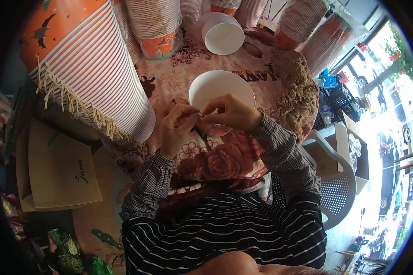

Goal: Threading and tying string handles onto paper Halloween treat buckets.

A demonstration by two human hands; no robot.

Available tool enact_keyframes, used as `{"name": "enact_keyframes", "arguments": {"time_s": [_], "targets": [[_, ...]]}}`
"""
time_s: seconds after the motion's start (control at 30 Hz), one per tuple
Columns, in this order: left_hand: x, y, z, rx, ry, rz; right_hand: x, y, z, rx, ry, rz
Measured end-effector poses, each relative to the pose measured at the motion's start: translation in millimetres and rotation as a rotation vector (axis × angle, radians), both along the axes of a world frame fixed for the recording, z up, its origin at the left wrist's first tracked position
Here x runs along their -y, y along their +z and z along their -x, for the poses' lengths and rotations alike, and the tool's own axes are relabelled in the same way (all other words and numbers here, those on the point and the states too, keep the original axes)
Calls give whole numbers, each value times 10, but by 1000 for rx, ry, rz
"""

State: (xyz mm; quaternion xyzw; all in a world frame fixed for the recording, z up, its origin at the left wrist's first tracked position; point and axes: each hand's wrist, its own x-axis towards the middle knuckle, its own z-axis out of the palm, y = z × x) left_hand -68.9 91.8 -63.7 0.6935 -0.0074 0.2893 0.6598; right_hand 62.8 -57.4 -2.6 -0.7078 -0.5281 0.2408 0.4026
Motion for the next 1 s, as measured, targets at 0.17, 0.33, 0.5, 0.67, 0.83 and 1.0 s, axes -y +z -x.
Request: {"name": "enact_keyframes", "arguments": {"time_s": [0.17, 0.33, 0.5, 0.67, 0.83, 1.0], "targets": [[-63, -67, -79, 5, -29, 0, 22, -2, -9, -128, -99, 3], [-58, 49, -119, -57, -72, -39, 102, 133, -20, -344, -151, 62], [-98, 47, -176, -88, -155, -38, 196, 108, 4, -38, -153, -81], [-65, 19, -196, -126, -175, 26, 249, 112, 23, -41, -242, -96], [79, 125, -171, -115, -109, 76, 286, 87, 53, -51, -265, -172], [23, 170, -149, -160, -87, -112, 298, 45, 34, 11, -288, -239]]}}
